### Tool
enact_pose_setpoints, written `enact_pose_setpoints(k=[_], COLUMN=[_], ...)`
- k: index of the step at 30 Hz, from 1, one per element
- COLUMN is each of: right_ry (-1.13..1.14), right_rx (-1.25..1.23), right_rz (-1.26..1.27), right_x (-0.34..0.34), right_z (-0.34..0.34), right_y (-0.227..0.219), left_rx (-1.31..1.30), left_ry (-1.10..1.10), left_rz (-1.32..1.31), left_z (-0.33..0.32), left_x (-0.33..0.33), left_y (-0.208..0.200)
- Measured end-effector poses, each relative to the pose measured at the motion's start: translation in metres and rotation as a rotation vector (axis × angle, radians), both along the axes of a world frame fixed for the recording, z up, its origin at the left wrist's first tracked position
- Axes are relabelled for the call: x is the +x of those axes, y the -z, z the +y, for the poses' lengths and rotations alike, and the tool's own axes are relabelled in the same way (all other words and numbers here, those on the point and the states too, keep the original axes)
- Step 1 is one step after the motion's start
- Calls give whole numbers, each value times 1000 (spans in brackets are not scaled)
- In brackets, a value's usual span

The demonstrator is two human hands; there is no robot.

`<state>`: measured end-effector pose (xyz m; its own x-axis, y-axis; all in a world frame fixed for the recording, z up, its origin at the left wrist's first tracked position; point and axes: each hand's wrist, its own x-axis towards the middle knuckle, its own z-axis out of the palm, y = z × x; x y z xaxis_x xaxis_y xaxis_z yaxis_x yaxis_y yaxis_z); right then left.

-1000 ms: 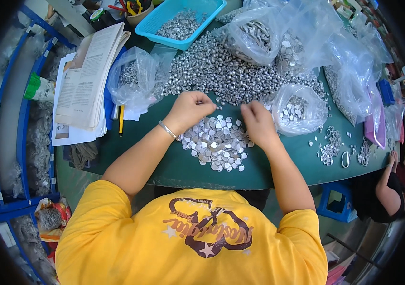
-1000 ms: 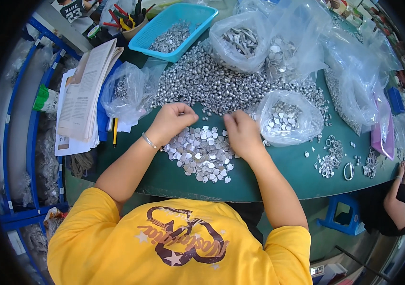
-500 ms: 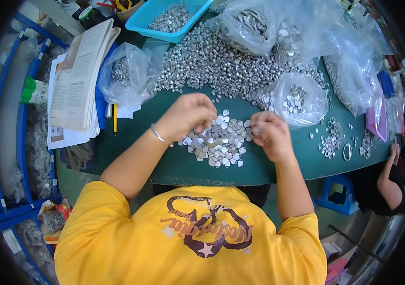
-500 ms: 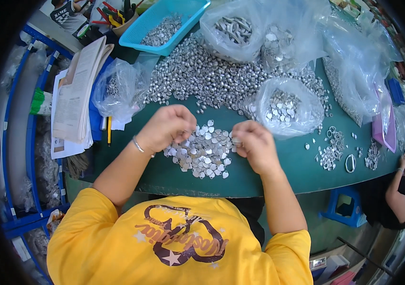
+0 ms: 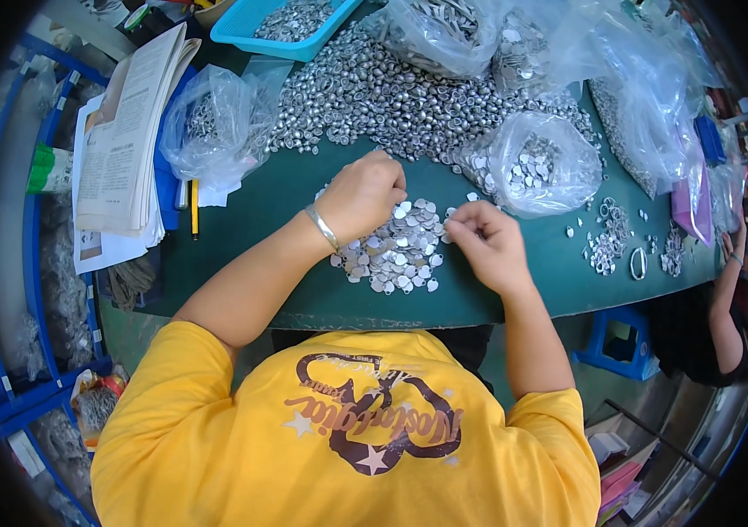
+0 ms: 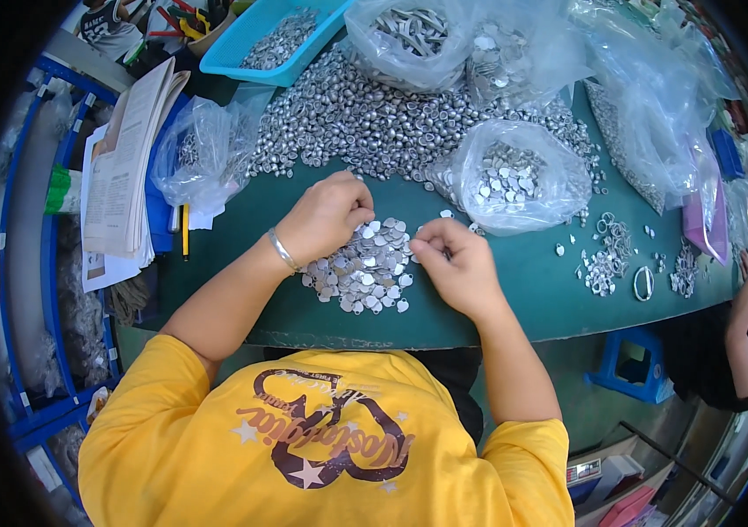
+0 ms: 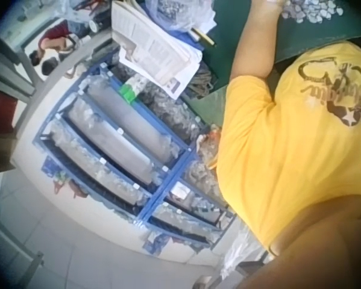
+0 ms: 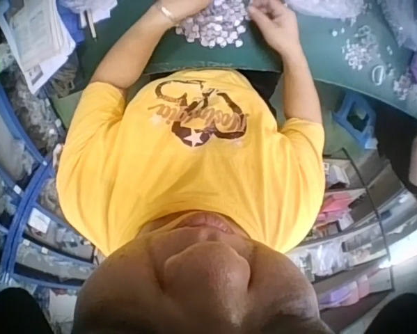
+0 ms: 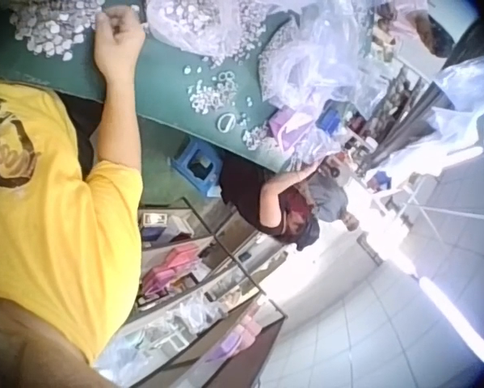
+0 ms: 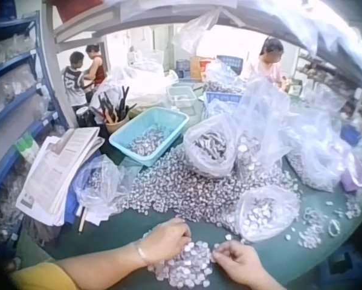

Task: The person sorts through small heart-shaped metal pieces on a table, picking them up individually and placing them into a clear plastic bag.

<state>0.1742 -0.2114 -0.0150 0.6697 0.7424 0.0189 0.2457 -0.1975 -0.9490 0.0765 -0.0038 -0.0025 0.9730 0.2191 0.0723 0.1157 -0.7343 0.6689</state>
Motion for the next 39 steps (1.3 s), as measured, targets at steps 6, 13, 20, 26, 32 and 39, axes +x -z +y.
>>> enact_pose_setpoints(k=[6, 13, 20, 26, 32, 39], right_ry=[74, -32, 189, 201, 217, 121], right_rx=[-120, -165, -94, -410, -254, -10], right_rz=[-213, -405, 77, -726, -793, 577], right_x=[-5, -1, 10, 1, 4, -8], right_z=[7, -6, -2, 6, -8, -9], right_y=[-9, -7, 2, -1, 6, -17], left_rx=[-573, -564, 56, 139, -83, -1260], left_ry=[-130, -62, 70, 113, 16, -297], left_rz=[133, 105, 18, -77, -269, 147], left_z=[-3, -10, -16, -21, -13, -11], left_x=[-7, 6, 9, -3, 0, -8], left_y=[-16, -18, 6, 5, 7, -10])
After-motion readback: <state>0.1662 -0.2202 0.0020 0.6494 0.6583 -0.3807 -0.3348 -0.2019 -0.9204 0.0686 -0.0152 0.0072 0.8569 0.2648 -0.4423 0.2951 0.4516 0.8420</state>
